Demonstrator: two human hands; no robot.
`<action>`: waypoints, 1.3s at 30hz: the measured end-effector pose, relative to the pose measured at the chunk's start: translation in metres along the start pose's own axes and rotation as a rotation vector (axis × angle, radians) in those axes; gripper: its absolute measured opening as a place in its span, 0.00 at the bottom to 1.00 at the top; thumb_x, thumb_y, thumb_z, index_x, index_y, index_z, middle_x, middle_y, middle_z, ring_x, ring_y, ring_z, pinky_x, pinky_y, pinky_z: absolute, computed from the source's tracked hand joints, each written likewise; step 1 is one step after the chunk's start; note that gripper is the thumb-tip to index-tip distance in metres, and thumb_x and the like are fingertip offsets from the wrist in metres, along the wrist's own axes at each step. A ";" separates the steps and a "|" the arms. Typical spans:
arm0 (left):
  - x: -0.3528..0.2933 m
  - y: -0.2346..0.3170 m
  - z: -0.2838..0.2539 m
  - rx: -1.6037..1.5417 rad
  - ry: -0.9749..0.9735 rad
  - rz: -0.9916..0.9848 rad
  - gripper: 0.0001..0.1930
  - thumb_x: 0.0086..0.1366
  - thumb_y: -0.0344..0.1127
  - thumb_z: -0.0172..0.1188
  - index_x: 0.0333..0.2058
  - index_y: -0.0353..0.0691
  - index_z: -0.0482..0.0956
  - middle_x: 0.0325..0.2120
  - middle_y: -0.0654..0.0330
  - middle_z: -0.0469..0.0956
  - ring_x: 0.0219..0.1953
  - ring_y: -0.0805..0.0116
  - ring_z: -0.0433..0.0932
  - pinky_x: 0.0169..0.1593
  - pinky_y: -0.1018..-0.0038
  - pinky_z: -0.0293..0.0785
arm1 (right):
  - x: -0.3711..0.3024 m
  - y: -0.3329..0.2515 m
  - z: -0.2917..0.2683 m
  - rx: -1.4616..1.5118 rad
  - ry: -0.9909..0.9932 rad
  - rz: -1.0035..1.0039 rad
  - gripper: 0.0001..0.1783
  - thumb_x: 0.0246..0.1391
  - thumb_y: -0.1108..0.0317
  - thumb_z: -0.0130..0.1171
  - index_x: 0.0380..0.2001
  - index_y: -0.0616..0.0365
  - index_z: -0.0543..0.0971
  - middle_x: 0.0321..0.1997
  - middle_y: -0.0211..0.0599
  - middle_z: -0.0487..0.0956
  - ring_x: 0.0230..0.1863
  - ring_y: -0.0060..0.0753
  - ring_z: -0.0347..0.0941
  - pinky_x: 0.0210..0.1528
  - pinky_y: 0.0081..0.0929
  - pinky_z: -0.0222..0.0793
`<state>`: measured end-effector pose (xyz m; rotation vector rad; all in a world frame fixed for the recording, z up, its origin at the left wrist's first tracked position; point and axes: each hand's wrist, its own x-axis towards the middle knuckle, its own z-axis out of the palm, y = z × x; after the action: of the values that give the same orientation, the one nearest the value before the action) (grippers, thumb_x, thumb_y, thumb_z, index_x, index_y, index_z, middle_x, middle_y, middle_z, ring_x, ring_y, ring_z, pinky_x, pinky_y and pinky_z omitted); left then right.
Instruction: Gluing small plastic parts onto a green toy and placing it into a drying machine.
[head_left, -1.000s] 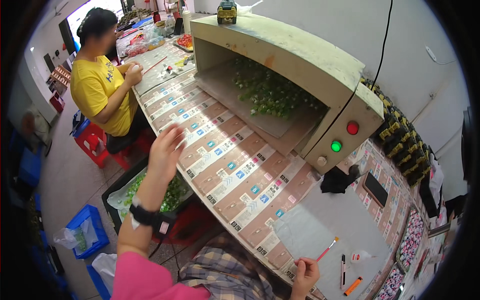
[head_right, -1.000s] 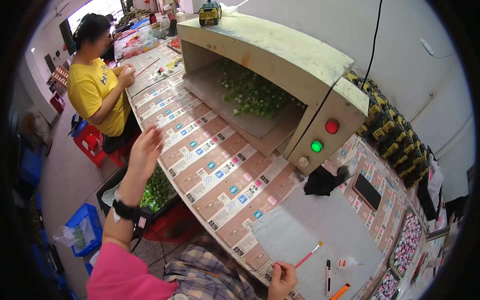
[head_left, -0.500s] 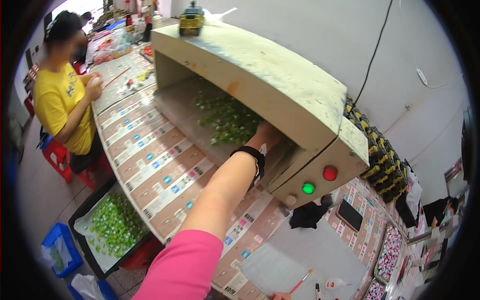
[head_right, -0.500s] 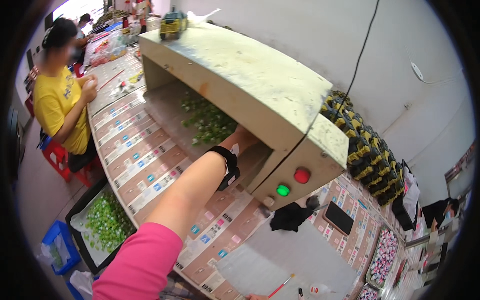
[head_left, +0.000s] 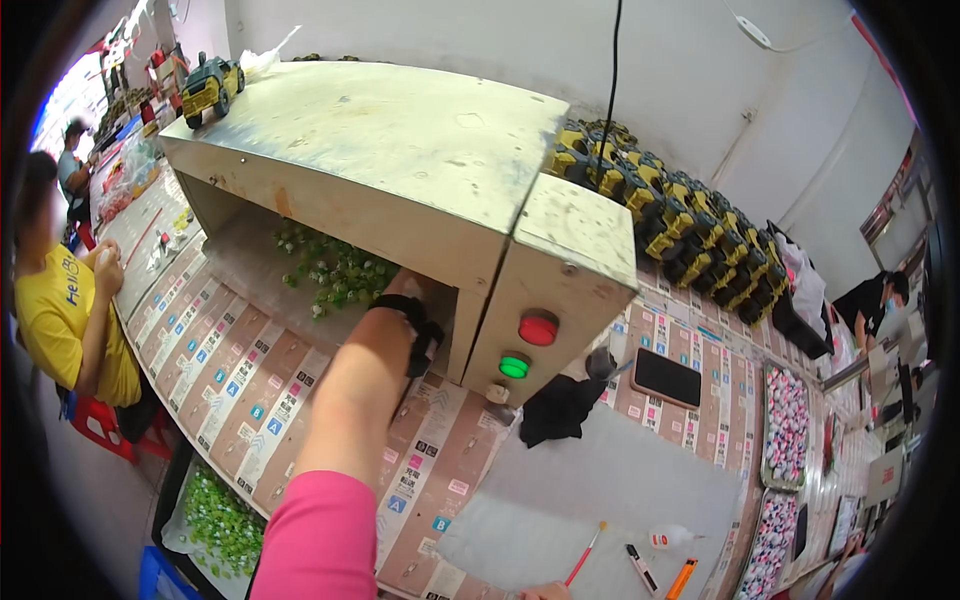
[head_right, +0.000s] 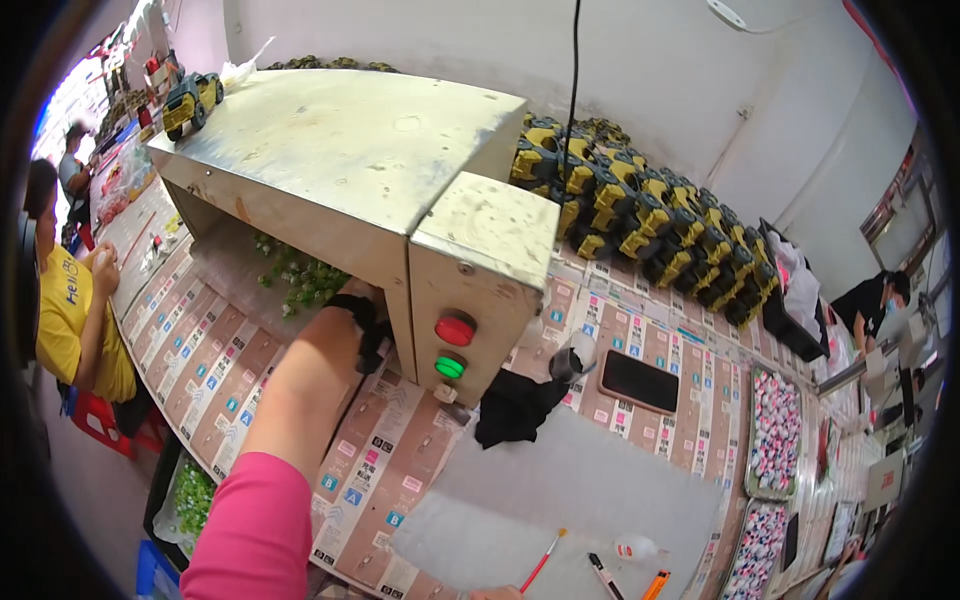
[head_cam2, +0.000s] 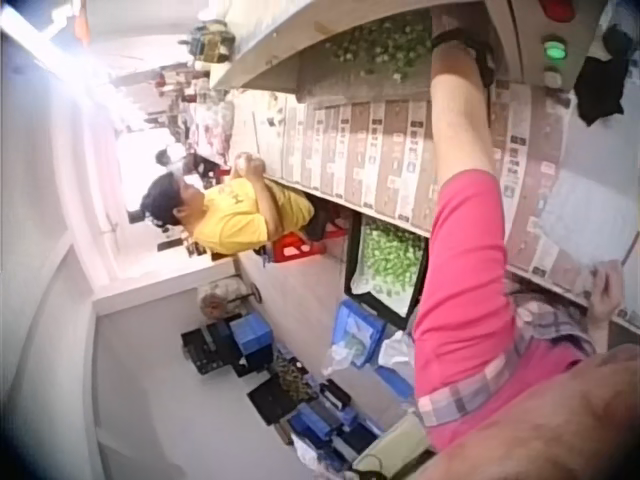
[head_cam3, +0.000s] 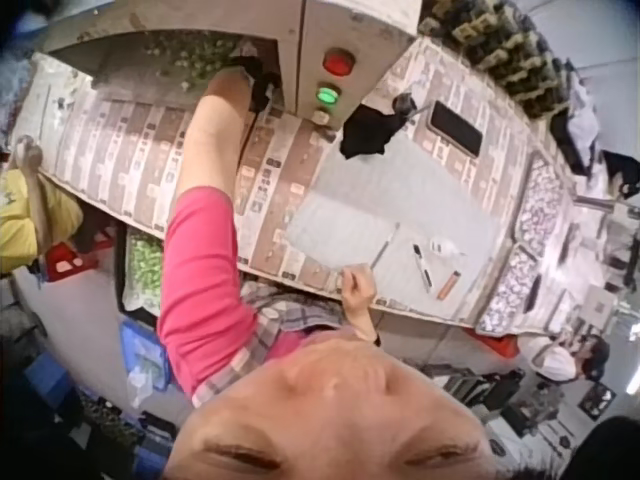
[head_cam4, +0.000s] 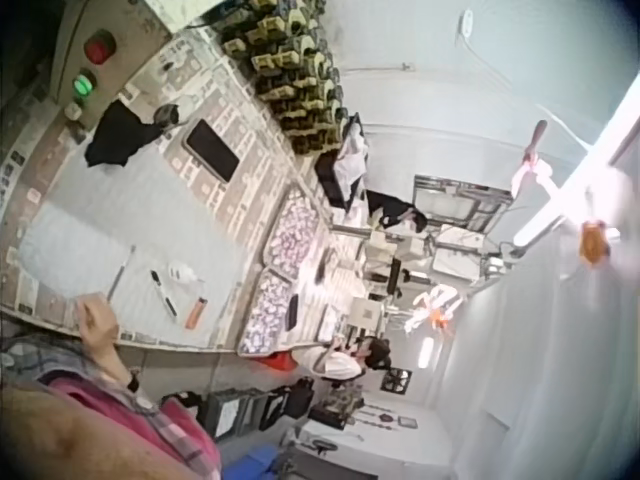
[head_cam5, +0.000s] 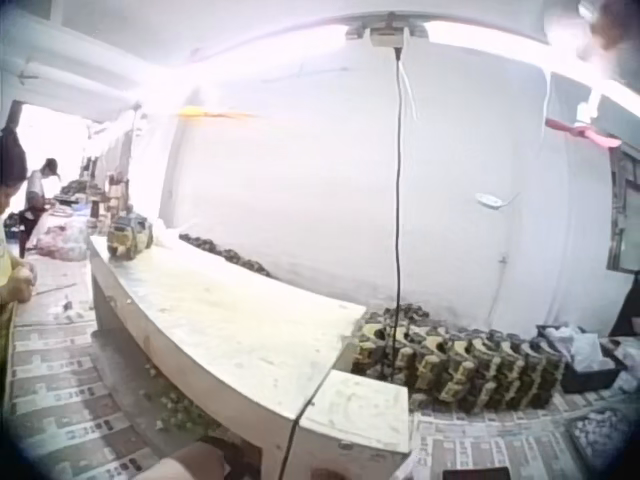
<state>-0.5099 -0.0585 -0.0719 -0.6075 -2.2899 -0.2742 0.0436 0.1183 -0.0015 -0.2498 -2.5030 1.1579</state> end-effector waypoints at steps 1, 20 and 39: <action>-0.006 -0.006 -0.009 -0.089 0.036 0.022 0.14 0.59 0.36 0.52 0.44 0.39 0.74 0.37 0.55 0.77 0.41 0.61 0.75 0.43 0.69 0.71 | 0.002 -0.002 0.000 0.023 0.005 -0.006 0.05 0.48 0.76 0.54 0.20 0.63 0.74 0.19 0.43 0.71 0.22 0.43 0.67 0.26 0.31 0.62; -0.207 0.246 -0.339 -2.288 -0.602 -1.077 0.16 0.61 0.31 0.54 0.48 0.36 0.68 0.43 0.48 0.74 0.39 0.66 0.77 0.45 0.72 0.73 | 0.014 -0.009 -0.024 0.329 0.075 -0.080 0.02 0.42 0.76 0.59 0.22 0.61 0.75 0.20 0.36 0.73 0.23 0.36 0.68 0.28 0.28 0.62; -0.229 0.290 -0.369 -1.938 -0.711 -0.875 0.14 0.60 0.27 0.55 0.44 0.33 0.66 0.40 0.54 0.74 0.45 0.70 0.73 0.49 0.75 0.69 | 0.006 -0.033 -0.035 0.459 0.019 0.063 0.07 0.41 0.77 0.63 0.28 0.61 0.78 0.24 0.33 0.76 0.22 0.24 0.69 0.26 0.18 0.64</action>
<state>0.0009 -0.0216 0.0300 -0.4291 -1.9680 -3.2039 0.0520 0.1238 0.0461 -0.2119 -2.1476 1.7006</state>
